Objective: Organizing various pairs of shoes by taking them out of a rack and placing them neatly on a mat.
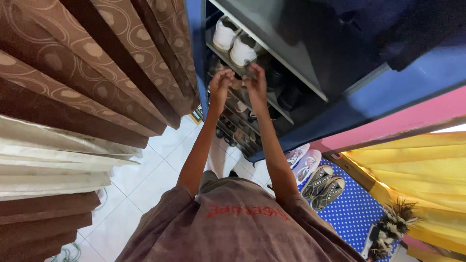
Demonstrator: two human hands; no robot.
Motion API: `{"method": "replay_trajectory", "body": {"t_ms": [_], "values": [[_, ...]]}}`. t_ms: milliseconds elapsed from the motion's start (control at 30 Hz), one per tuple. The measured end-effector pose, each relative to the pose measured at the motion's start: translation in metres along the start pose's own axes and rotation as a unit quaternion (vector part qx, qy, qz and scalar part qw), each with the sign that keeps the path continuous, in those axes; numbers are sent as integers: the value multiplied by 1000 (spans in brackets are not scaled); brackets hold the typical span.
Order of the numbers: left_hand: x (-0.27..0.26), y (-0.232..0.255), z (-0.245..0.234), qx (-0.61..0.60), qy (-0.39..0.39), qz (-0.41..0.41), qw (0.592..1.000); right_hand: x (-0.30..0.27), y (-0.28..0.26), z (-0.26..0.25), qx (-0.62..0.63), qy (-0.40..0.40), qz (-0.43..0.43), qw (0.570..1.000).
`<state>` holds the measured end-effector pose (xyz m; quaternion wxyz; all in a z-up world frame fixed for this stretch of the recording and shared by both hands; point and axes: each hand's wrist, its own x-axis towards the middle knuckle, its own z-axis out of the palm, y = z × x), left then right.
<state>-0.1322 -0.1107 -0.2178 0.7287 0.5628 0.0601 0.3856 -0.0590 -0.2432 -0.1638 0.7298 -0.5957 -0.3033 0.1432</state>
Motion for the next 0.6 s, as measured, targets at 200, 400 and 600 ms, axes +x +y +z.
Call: {"method": "replay_trajectory", "body": {"t_ms": [200, 400, 600], "values": [[47, -4, -4, 177, 8, 91, 980, 43, 22, 9, -128, 65, -159, 977], [97, 16, 5, 186, -34, 164, 968, 76, 39, 21, -246, 185, -127, 943], [140, -1, -7, 313, -70, 131, 938, 91, 26, 58, -269, 292, -142, 907]]}}
